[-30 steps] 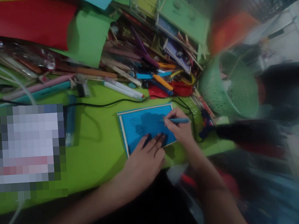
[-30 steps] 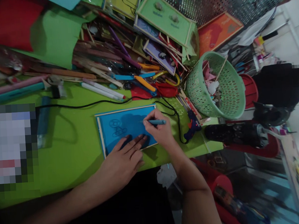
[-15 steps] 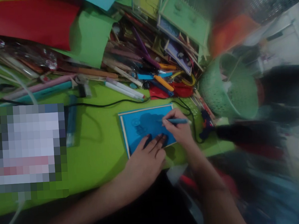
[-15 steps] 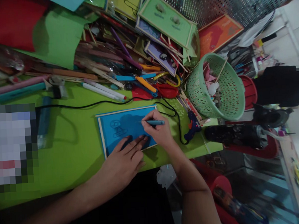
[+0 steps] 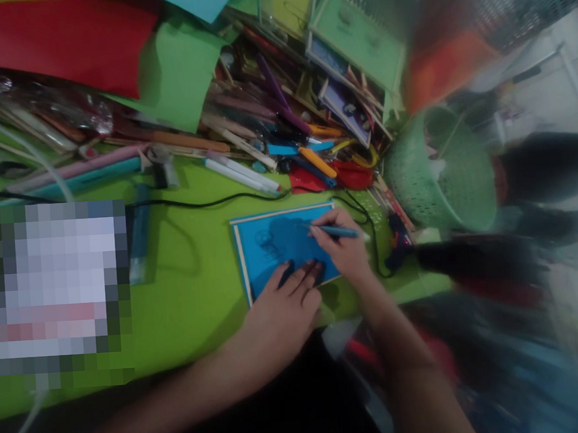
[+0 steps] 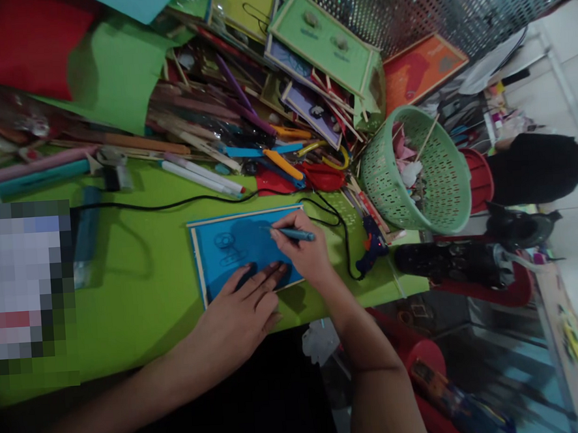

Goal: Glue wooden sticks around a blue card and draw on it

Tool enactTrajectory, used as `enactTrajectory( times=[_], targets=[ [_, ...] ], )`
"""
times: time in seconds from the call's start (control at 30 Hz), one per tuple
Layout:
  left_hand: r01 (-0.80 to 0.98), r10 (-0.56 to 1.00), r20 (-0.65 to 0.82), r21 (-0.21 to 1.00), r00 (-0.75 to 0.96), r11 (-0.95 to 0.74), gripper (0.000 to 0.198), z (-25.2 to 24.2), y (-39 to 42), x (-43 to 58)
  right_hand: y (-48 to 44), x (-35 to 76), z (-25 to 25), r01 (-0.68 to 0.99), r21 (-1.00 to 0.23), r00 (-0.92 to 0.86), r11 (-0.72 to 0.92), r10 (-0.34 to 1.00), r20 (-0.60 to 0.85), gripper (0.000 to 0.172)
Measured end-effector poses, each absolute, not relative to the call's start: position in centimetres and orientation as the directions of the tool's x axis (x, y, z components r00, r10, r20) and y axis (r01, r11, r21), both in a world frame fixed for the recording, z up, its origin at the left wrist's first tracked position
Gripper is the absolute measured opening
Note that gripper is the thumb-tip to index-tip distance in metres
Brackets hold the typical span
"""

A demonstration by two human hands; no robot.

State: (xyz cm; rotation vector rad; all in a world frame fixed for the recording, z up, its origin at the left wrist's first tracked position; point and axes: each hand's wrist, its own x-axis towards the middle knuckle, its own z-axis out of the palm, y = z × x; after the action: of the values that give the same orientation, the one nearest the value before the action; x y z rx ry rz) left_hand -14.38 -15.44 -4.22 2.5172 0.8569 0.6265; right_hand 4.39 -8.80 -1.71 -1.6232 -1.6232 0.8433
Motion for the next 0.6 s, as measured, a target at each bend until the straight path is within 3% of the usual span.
enactTrajectory(
  times=[0.6],
  targets=[
    [0.453,0.644,0.289,0.514,0.708,-0.728,0.014,-4.45,-15.46,-14.29,-8.77,4.20,-1.56,0.594,-0.805,0.138,-0.011,0.986,0.088,0.011]
  ],
)
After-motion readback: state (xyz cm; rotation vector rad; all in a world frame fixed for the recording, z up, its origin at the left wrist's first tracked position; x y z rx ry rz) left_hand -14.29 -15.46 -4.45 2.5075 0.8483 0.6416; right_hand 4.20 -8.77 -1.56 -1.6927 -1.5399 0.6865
